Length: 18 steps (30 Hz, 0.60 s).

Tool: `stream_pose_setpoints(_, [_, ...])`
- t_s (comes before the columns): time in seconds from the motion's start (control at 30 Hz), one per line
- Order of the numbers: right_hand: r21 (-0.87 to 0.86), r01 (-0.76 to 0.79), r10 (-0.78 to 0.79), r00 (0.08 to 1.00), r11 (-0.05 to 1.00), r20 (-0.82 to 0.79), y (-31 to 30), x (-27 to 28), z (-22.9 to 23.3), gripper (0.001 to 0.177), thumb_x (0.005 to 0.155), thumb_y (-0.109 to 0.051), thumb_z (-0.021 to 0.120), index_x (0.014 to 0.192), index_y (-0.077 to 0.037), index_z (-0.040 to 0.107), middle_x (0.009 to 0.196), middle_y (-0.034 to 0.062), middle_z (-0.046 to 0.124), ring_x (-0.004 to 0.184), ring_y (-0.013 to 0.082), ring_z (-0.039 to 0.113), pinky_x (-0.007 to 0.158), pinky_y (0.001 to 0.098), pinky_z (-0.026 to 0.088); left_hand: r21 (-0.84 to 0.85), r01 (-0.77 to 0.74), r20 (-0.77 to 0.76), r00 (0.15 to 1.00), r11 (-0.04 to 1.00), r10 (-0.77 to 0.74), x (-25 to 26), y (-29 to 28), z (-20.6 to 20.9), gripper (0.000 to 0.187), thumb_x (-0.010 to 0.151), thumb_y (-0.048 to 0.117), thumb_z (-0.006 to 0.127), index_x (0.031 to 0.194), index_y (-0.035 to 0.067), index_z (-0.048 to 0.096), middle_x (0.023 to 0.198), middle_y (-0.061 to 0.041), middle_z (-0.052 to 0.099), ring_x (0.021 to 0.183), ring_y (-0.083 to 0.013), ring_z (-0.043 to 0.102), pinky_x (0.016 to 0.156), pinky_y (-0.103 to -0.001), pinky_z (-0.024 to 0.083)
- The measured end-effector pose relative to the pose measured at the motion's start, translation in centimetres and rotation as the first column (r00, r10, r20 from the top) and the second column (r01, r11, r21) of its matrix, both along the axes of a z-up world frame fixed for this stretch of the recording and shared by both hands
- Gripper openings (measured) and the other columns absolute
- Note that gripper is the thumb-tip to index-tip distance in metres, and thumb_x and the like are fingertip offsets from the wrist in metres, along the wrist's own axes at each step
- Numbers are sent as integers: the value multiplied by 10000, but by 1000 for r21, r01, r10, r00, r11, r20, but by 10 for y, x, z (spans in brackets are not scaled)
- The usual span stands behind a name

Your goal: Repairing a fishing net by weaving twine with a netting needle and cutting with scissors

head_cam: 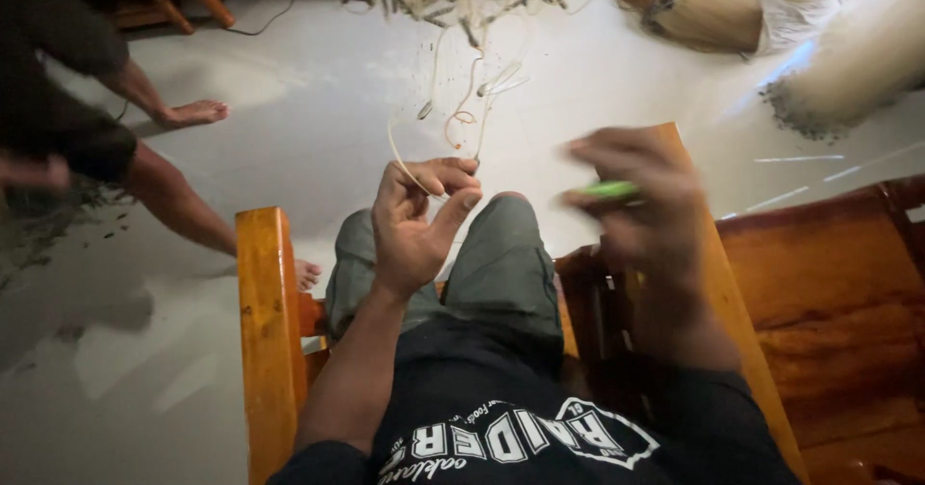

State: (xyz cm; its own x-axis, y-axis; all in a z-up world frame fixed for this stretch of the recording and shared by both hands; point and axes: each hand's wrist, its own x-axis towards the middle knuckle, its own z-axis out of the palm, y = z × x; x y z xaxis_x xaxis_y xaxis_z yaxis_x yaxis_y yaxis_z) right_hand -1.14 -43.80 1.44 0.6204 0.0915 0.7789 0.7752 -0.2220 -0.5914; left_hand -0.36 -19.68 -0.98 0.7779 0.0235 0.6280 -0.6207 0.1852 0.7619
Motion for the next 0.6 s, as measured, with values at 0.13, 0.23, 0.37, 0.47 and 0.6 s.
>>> stream_pose_setpoints(0.13, [-177,-59,30,987,982,-158,43,1,14,381,775,-148,869,1133,-79,761,1125,149,674,793,226,633,722,345,546,-54,41,-31,999,998,-43,-3,-8,-3,346,834,-53,785,884,43,456,881,-175,707,1004,-311,714,747,-290,593])
stream_pose_setpoints(0.23, [-136,-89,64,983,987,-173,54,-2,16,270,796,-90,848,1056,-63,780,1043,144,697,748,212,661,678,325,562,-82,63,-31,997,995,-66,-4,-11,-3,346,826,-74,782,873,36,457,855,-171,699,991,-320,718,763,-314,599])
stream_pose_setpoints(0.37, [-54,-95,80,971,994,-227,64,-2,9,180,828,-140,820,990,-66,790,964,134,738,764,215,698,658,290,563,-112,70,-51,996,991,-76,-4,-10,-2,329,834,-64,770,872,50,463,831,-144,700,974,-299,720,782,-320,594])
stream_pose_setpoints(0.47, [-3,-23,21,975,1000,-223,76,-3,13,103,830,-63,821,931,-71,798,860,123,736,682,184,694,606,277,550,-154,73,-61,995,985,-83,-2,-9,-9,347,839,-65,766,888,49,443,827,-169,696,961,-322,723,791,-342,596])
stream_pose_setpoints(0.6, [20,21,-16,972,1000,-236,82,-2,12,61,827,-95,829,879,-90,797,812,96,734,653,186,688,576,282,546,-244,126,-76,986,961,-149,-5,-8,-9,321,869,-58,739,891,54,440,842,-167,694,956,-317,726,774,-365,612])
